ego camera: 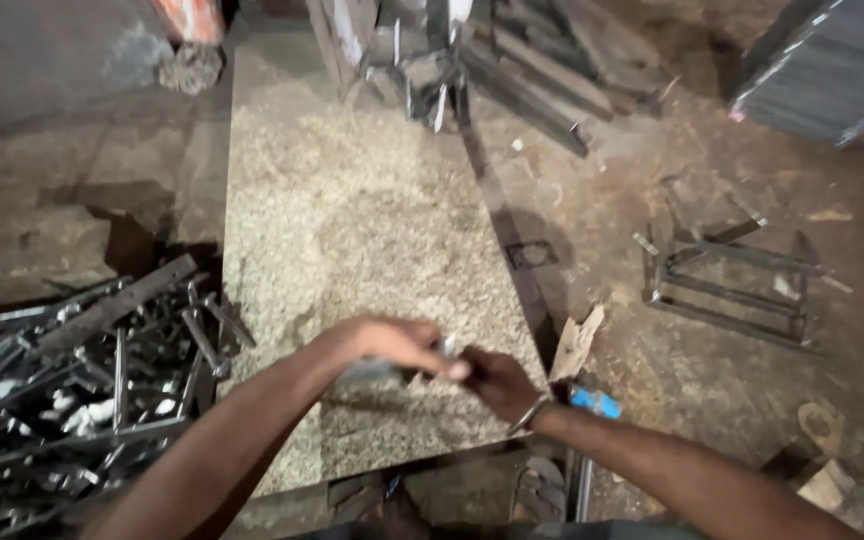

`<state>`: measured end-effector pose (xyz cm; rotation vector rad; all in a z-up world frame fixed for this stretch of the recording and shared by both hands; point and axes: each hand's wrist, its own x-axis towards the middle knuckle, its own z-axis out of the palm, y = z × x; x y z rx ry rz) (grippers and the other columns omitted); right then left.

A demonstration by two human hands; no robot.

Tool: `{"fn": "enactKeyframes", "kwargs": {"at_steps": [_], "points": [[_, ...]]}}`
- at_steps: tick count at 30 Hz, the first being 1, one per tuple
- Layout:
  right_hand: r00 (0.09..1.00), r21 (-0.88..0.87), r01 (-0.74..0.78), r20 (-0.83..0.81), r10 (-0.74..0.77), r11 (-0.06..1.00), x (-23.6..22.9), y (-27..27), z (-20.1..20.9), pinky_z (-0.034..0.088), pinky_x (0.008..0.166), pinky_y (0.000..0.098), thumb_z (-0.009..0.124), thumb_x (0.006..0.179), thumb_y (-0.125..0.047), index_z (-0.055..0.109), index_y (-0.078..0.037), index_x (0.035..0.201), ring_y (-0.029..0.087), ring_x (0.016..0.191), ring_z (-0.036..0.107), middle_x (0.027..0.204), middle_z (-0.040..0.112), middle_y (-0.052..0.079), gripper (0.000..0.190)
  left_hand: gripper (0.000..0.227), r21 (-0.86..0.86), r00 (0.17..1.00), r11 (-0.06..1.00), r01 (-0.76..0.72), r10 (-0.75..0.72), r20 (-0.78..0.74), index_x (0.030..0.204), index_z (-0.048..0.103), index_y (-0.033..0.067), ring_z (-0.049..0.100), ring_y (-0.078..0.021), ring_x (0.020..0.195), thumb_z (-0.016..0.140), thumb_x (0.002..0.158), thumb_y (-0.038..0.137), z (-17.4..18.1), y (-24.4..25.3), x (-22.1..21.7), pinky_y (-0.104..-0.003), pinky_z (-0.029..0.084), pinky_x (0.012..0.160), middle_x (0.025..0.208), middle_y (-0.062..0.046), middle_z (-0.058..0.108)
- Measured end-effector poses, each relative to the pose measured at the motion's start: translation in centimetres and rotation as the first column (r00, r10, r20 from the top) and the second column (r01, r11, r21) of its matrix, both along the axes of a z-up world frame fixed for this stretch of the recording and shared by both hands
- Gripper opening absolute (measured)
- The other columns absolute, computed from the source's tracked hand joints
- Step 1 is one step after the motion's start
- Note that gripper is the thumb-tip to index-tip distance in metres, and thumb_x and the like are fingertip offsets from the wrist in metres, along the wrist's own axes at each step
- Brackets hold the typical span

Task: The person picks up a metal bracket from a pile, places it on a stone slab, and uses a hammer to strike its joints. They then pick up a metal bar, align it with the bracket, and hammer the pieces together before setting the assembly aside.

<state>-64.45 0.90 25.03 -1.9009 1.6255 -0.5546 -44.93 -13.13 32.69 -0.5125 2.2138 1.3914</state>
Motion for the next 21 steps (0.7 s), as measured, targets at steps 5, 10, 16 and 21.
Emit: {"fn": "enactKeyframes", "kwargs": {"at_steps": [5, 10, 16, 21], "points": [[0.868, -0.072, 0.483, -0.094, -0.488, 0.873, -5.0, -3.7, -9.9, 0.047, 0.066, 0.0469, 0.060, 0.102, -0.054, 0.072, -0.003, 0.095, 0.035, 0.070, 0.059, 0.078, 0.067, 0.019, 0.053, 0.081, -0.221, 0.807, 0.857, -0.466, 0.309, -0.504, 0.125, 0.072, 0.0059, 0.068, -0.0330, 0.114, 0.061, 0.085, 0.075, -4.9, -4.0, -3.0, -0.045, 0.056, 0.096, 0.124, -0.018, 0.070], [0.718, 0.160, 0.668, 0.117, -0.686, 0.727, -9.6, -4.6, -14.7, 0.046, 0.063, 0.0502, 0.067, 0.094, -0.041, 0.070, 0.001, 0.098, 0.038, 0.066, 0.062, 0.077, 0.066, 0.023, 0.043, 0.070, -0.133, 0.711, 0.708, -0.693, 0.643, -0.284, 0.142, 0.051, 0.0029, 0.059, -0.0338, 0.126, 0.058, 0.096, 0.055, -6.1, -6.5, 5.3, -0.048, 0.049, 0.103, 0.145, -0.020, 0.053], [0.735, 0.139, 0.675, -0.036, -0.677, 0.725, -15.1, -8.0, -21.1, 0.047, 0.067, 0.0509, 0.067, 0.090, -0.033, 0.068, 0.000, 0.107, 0.036, 0.075, 0.064, 0.085, 0.070, 0.022, 0.036, 0.060, -0.286, 0.543, 0.514, -0.809, 0.839, -0.030, 0.131, 0.064, -0.0018, 0.067, -0.0305, 0.103, 0.057, 0.106, 0.052, -22.0, -6.1, 16.1, -0.045, 0.053, 0.087, 0.118, -0.020, 0.071], [0.746, 0.419, 0.642, -0.150, -0.648, 0.642, -17.5, -12.2, -25.4, 0.045, 0.059, 0.0475, 0.066, 0.085, -0.022, 0.071, -0.002, 0.109, 0.031, 0.069, 0.063, 0.084, 0.069, 0.017, 0.031, 0.054, -0.026, 0.125, 0.134, -0.991, 0.966, 0.226, 0.128, 0.064, 0.0082, 0.067, -0.0199, 0.082, 0.054, 0.103, 0.054, -28.7, -2.6, 15.3, -0.037, 0.056, 0.068, 0.099, -0.005, 0.065]]}}
